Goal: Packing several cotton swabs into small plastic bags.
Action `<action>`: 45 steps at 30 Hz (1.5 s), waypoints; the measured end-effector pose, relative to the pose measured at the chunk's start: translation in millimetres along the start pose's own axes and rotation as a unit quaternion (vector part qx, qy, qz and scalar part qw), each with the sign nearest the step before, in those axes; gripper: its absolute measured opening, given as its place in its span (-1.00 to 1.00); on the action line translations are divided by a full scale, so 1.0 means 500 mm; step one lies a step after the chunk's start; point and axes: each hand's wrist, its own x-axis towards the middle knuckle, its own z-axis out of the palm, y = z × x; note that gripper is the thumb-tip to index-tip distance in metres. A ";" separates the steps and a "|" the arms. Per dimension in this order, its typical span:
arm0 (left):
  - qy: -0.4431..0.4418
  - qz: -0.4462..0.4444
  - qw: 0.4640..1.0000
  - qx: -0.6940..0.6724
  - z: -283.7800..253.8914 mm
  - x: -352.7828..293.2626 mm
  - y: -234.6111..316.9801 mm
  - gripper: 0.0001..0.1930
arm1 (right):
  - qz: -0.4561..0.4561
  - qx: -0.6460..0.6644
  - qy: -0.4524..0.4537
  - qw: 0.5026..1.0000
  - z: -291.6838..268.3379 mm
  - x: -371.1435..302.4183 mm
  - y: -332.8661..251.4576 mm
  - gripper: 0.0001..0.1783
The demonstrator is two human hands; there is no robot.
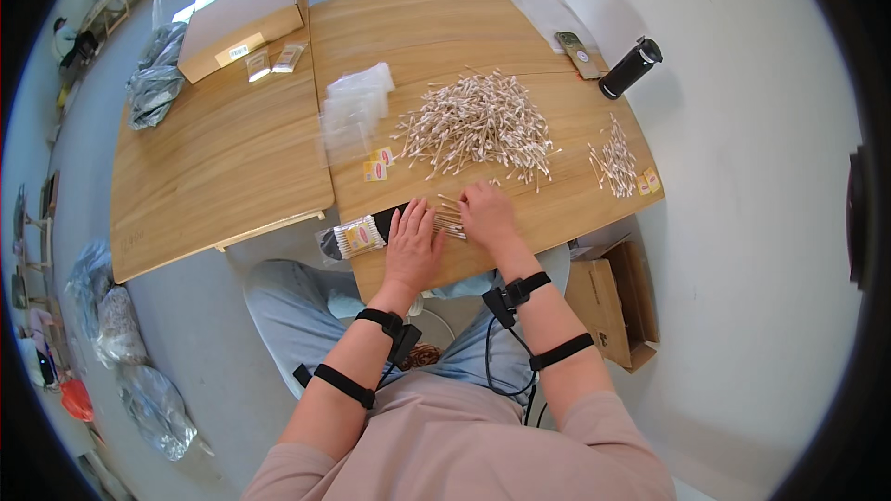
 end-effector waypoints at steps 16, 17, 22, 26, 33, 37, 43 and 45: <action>0.007 0.015 1.000 0.021 0.000 -0.002 0.000 -0.50 | -0.051 0.057 0.044 0.996 -0.049 -0.004 0.072 -0.83; 0.008 0.013 1.000 0.023 0.000 -0.003 -0.002 -0.50 | -0.023 0.082 0.038 0.996 -0.052 -0.006 0.073 -0.86; 0.018 0.011 1.000 0.000 -0.005 0.002 0.008 -0.57 | 0.007 0.048 0.049 0.998 -0.047 -0.026 0.097 -0.88; 0.016 0.014 1.000 -0.003 -0.012 0.000 0.006 -0.59 | 0.007 0.054 0.064 0.996 -0.013 -0.029 0.048 -0.87; 0.053 -0.054 0.975 -0.211 -0.016 -0.001 0.000 -0.65 | 0.092 0.236 -0.001 0.967 0.011 -0.042 -0.024 -0.86; 0.093 -0.121 0.911 -0.383 -0.019 0.022 -0.010 -0.62 | 0.147 0.337 0.138 0.920 0.030 -0.082 -0.021 -0.72; 0.061 -0.146 0.827 -0.539 0.018 0.055 -0.019 -0.53 | 0.139 0.448 0.183 0.864 0.095 -0.098 -0.039 -0.58; 0.055 -0.154 0.823 -0.544 0.023 0.048 -0.014 -0.52 | 0.154 0.487 0.173 0.842 0.101 -0.091 -0.047 -0.56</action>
